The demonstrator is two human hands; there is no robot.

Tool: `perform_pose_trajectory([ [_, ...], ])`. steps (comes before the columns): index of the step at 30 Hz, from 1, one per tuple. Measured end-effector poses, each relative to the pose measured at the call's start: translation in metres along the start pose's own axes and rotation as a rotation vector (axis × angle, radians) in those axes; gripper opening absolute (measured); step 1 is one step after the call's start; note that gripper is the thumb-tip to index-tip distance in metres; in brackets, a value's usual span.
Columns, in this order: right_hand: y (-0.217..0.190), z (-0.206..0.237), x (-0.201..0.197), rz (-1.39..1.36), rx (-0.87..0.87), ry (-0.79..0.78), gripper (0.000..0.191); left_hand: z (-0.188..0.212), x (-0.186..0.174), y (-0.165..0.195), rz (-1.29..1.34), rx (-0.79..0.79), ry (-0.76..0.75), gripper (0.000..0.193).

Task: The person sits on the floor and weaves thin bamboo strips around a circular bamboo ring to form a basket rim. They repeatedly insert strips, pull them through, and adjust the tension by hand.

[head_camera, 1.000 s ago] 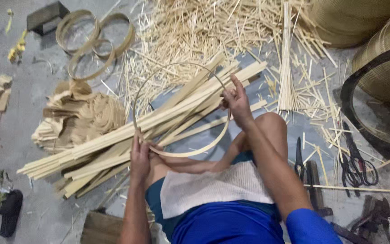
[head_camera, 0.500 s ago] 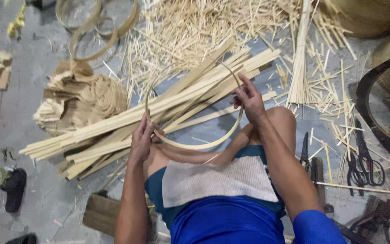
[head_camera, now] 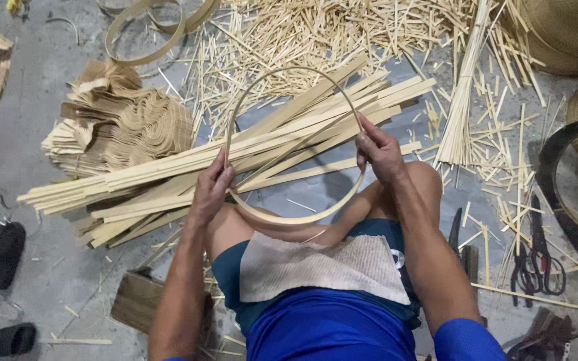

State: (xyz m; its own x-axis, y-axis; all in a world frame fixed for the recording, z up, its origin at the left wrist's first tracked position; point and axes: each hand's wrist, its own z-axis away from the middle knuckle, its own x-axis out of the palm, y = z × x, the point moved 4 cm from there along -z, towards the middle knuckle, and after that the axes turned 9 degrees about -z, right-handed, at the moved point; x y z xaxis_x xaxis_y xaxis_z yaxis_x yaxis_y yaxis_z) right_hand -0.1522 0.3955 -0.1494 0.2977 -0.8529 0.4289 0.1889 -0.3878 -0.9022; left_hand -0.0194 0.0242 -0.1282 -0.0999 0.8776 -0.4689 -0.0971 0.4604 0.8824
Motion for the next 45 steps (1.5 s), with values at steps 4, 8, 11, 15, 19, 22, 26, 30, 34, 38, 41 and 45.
perform_pose_trajectory([
  [4, 0.003, -0.001, -0.005, -0.233, -0.062, 0.074, 0.049, 0.002, -0.004, 0.000, 0.167, 0.020, -0.011, 0.064],
  [8, 0.003, -0.004, -0.001, -0.400, -0.111, 0.079, 0.052, 0.007, 0.007, 0.001, 0.464, -0.154, -0.006, 0.075],
  [11, -0.001, -0.007, 0.001, -0.320, -0.040, 0.052, 0.054, 0.008, 0.008, -0.001, 0.498, -0.202, -0.022, 0.077],
  [15, -0.009, -0.009, -0.001, -0.145, 0.109, -0.025, 0.060, 0.010, -0.001, -0.006, 0.564, -0.150, -0.023, 0.078],
  [19, -0.013, -0.010, -0.003, -0.179, 0.137, -0.138, 0.059, 0.016, -0.003, -0.011, 0.423, -0.176, -0.185, 0.078],
  [22, -0.010, -0.014, -0.005, -0.182, 0.132, -0.077, 0.060, 0.015, -0.005, -0.008, 0.418, -0.103, -0.175, 0.079],
  [26, -0.013, -0.021, -0.006, -0.249, 0.059, 0.067, 0.059, 0.015, 0.005, -0.010, 0.858, -0.101, -0.046, 0.065],
  [30, -0.013, -0.014, -0.006, -0.436, 0.122, 0.102, 0.058, 0.032, 0.033, -0.016, 1.135, -0.136, -0.261, 0.033],
  [34, -0.016, 0.010, 0.002, -0.371, 0.240, -0.089, 0.063, 0.045, 0.030, -0.018, 1.313, 0.024, -0.208, 0.025],
  [38, -0.019, 0.024, -0.005, -0.382, 0.226, -0.067, 0.062, 0.052, 0.032, -0.009, 1.120, 0.000, -0.339, 0.040],
  [41, -0.014, 0.026, -0.010, -0.385, 0.204, -0.049, 0.062, 0.055, 0.043, -0.001, 1.121, -0.116, -0.325, 0.042],
  [45, 0.010, 0.031, -0.006, -0.557, 0.150, 0.022, 0.057, 0.046, 0.048, 0.011, 1.377, -0.019, 0.053, 0.049],
])
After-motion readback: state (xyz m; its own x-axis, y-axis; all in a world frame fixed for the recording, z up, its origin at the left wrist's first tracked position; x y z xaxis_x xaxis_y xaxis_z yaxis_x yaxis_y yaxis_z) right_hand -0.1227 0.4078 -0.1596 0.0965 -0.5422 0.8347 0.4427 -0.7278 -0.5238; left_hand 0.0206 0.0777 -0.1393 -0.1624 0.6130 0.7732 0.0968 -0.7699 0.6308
